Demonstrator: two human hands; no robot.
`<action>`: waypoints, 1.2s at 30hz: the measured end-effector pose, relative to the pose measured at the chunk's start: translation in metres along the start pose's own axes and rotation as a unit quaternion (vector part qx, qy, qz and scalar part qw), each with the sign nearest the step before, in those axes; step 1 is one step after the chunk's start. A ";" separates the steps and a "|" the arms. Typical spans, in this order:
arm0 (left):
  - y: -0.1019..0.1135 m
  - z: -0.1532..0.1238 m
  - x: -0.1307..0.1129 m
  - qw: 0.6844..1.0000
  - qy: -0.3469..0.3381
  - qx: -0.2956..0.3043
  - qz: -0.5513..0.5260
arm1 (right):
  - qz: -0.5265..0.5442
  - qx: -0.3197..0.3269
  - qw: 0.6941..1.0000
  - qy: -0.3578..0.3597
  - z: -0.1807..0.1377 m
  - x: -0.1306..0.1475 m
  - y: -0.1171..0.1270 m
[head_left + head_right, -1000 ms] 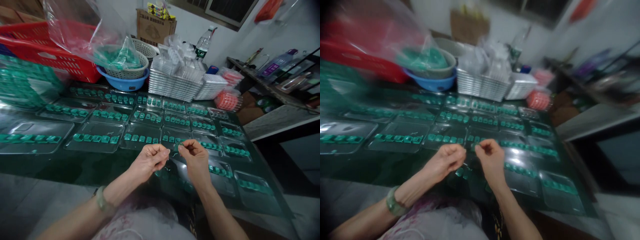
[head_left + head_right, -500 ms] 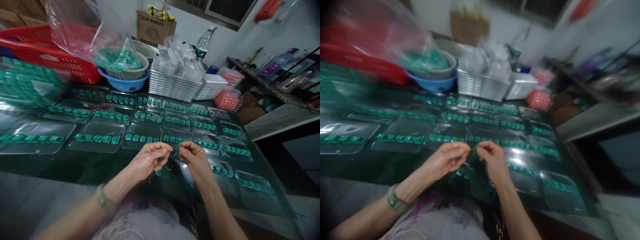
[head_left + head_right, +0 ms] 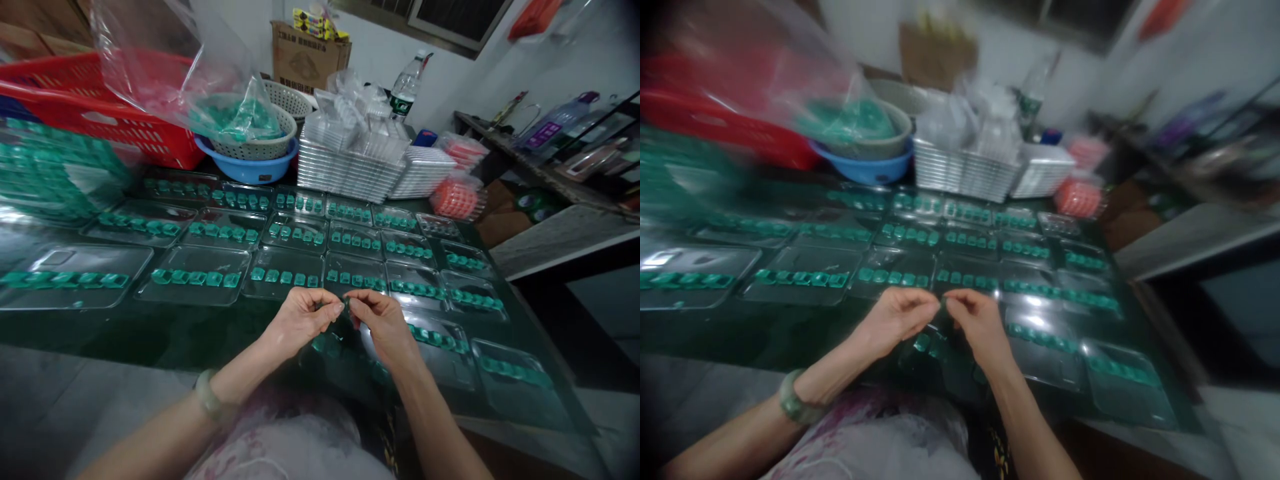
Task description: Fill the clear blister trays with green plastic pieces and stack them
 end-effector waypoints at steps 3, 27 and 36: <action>-0.001 -0.001 -0.006 0.999 -0.011 -0.003 0.034 | -0.005 0.018 1.000 -0.005 -0.001 -0.002 -0.004; -0.004 0.004 0.021 0.999 0.036 -0.005 -0.040 | -0.185 -0.064 0.975 0.102 -0.009 0.006 -0.002; -0.007 -0.001 -0.004 0.957 -0.133 0.010 0.258 | -0.281 -0.073 0.942 0.166 -0.017 0.011 -0.012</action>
Point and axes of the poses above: each hand's wrist, its own z-axis towards the middle knuckle, its own y-axis out of the back of the hand, x = y × z, the point moved 4 cm from there along z, towards the middle knuckle, and after that the axes turned 7 degrees about -y, right-handed, at the moved point
